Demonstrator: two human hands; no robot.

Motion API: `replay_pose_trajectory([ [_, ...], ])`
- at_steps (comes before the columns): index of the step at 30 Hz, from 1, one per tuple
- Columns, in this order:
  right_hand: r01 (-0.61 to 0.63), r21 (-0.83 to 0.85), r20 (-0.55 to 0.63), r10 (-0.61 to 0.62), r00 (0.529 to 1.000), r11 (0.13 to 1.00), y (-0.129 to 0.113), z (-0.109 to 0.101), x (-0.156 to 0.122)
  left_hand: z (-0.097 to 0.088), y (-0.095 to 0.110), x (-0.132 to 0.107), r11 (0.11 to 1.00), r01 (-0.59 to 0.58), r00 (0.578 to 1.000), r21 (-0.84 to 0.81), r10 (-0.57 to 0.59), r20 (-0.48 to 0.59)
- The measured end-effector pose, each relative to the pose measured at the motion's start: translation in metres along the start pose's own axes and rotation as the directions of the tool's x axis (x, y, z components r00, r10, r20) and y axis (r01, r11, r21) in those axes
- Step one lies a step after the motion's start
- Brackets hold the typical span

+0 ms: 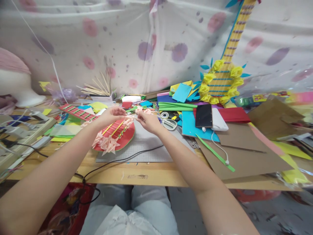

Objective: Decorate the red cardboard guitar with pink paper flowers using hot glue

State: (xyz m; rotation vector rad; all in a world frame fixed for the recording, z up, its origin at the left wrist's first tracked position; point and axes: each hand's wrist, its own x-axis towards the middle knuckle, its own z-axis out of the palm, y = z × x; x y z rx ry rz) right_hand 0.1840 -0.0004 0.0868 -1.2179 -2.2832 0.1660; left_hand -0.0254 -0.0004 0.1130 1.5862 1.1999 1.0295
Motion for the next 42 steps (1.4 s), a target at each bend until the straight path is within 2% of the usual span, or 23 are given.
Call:
replay_pose_trajectory([
  [3,0.031,-0.010,-0.017,-0.031,0.999,0.999,0.000,0.002,-0.001,-0.002,0.000,-0.002,0.990,-0.071,0.997,0.121,0.065,0.048],
  [6,0.048,-0.018,-0.002,-0.049,0.999,0.999,-0.002,0.003,0.000,-0.003,-0.002,-0.003,0.944,-0.178,0.984,0.277,0.164,0.071],
  [11,0.060,-0.017,0.022,-0.059,0.998,0.998,-0.005,0.003,0.000,-0.007,0.001,-0.005,0.739,-0.346,0.938,0.579,0.291,0.189],
  [14,0.061,-0.012,0.034,-0.061,0.998,0.998,-0.005,0.003,-0.001,-0.008,0.006,-0.004,0.603,-0.382,0.923,0.701,0.293,0.250],
  [17,0.062,-0.008,0.036,-0.062,0.997,0.998,-0.004,0.003,-0.003,-0.006,0.013,-0.004,0.525,-0.374,0.925,0.764,0.266,0.270],
  [20,0.055,-0.026,0.037,-0.054,0.998,0.998,-0.003,0.003,-0.005,-0.002,0.019,-0.003,0.529,-0.327,0.944,0.783,0.217,0.247],
  [27,0.042,-0.049,0.069,-0.039,0.997,0.998,-0.003,0.000,-0.007,0.000,0.025,0.004,0.658,-0.274,0.961,0.701,0.157,0.227],
  [33,0.041,-0.002,0.049,-0.041,0.998,0.999,-0.005,-0.001,-0.008,-0.001,0.027,0.008,0.651,-0.260,0.963,0.713,0.126,0.237],
  [37,0.083,-0.068,-0.008,-0.083,0.996,0.994,-0.008,-0.002,-0.010,-0.002,0.029,0.005,0.691,-0.251,0.964,0.678,0.119,0.236],
  [40,0.125,-0.109,-0.031,-0.129,0.991,0.986,-0.009,-0.002,-0.010,-0.004,0.029,0.001,0.727,-0.279,0.954,0.628,0.134,0.268],
  [42,0.141,-0.123,-0.038,-0.147,0.988,0.982,-0.010,-0.003,-0.010,-0.005,0.029,-0.002,0.706,-0.331,0.937,0.626,0.168,0.306],
])
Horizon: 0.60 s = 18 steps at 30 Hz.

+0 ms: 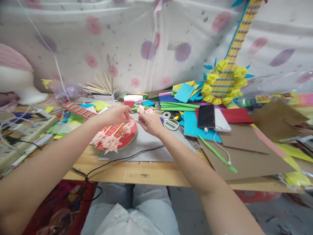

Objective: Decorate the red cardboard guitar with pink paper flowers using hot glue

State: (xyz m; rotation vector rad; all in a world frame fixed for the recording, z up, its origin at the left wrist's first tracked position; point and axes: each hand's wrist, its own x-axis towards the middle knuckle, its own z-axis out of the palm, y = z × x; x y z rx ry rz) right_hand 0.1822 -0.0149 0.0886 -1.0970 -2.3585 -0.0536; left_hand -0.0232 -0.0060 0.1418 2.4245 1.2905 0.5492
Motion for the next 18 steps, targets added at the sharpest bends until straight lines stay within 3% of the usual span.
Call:
replay_pose_trajectory([
  [7,0.021,-0.042,0.018,-0.020,1.000,0.999,-0.001,-0.007,0.002,0.001,0.002,-0.003,0.968,-0.134,0.989,0.211,0.144,-0.034],
  [11,-0.006,-0.058,0.049,0.009,0.999,0.998,-0.002,-0.011,0.003,0.003,0.006,-0.002,0.957,-0.131,0.986,0.257,0.153,-0.067],
  [18,-0.003,-0.103,0.062,0.009,0.998,0.995,-0.004,-0.009,0.002,0.001,0.012,-0.002,0.948,-0.157,0.986,0.277,0.166,-0.010],
])
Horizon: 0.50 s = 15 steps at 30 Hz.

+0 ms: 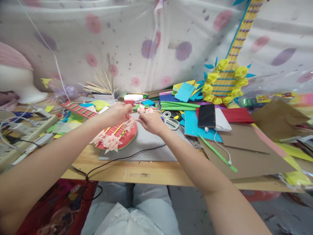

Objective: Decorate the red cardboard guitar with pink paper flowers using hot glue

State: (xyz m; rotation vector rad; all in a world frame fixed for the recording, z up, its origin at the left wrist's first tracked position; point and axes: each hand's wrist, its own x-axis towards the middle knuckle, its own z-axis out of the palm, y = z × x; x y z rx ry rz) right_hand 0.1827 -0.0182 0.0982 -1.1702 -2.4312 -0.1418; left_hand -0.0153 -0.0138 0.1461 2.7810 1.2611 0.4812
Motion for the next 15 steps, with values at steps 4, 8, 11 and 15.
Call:
replay_pose_trajectory([
  [4,-0.006,-0.020,0.023,0.007,1.000,1.000,0.0000,0.0018,0.0001,0.0000,-0.0013,0.0002,1.000,0.006,1.000,0.019,-0.007,0.019],
  [8,-0.018,-0.026,0.040,0.019,0.999,1.000,0.0001,0.0023,0.0005,0.0016,-0.0017,0.0009,1.000,0.024,1.000,-0.015,-0.024,0.014],
  [11,-0.022,-0.031,0.044,0.024,0.999,0.999,-0.0002,0.0025,0.0007,0.0026,-0.0033,0.0030,0.998,0.033,0.999,-0.056,-0.033,0.006],
  [15,-0.023,-0.040,0.044,0.025,0.999,0.999,-0.0003,0.0036,0.0006,0.0001,-0.0086,0.0033,0.992,0.062,0.998,-0.113,-0.061,0.013],
])
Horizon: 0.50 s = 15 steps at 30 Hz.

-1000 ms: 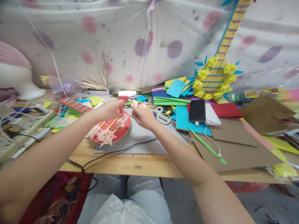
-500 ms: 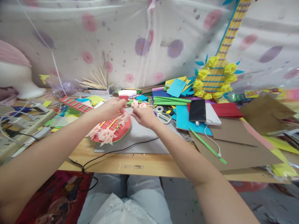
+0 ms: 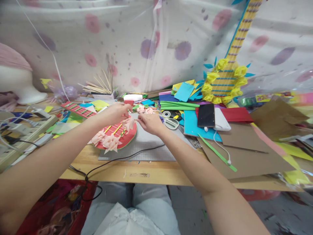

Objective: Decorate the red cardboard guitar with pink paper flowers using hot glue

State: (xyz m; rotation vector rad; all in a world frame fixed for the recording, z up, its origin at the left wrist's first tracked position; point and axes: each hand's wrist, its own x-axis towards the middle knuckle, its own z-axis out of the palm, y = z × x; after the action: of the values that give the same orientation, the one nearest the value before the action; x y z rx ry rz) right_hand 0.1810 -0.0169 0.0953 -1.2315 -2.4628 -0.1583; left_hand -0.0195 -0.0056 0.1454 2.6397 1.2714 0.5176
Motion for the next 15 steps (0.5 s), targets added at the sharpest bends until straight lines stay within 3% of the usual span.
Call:
replay_pose_trajectory([
  [4,-0.041,0.004,-0.054,0.042,0.998,0.999,0.001,0.004,-0.001,0.001,-0.001,-0.010,0.983,0.016,0.991,-0.181,-0.039,-0.127],
  [8,-0.114,0.046,-0.146,0.120,0.982,0.992,0.000,0.010,-0.002,0.020,0.008,-0.026,0.923,0.058,0.905,-0.380,-0.209,-0.370],
  [15,-0.069,0.141,-0.232,0.101,0.967,0.988,-0.003,0.022,-0.003,0.060,0.022,-0.042,0.918,0.244,0.780,-0.313,-0.377,-0.499],
])
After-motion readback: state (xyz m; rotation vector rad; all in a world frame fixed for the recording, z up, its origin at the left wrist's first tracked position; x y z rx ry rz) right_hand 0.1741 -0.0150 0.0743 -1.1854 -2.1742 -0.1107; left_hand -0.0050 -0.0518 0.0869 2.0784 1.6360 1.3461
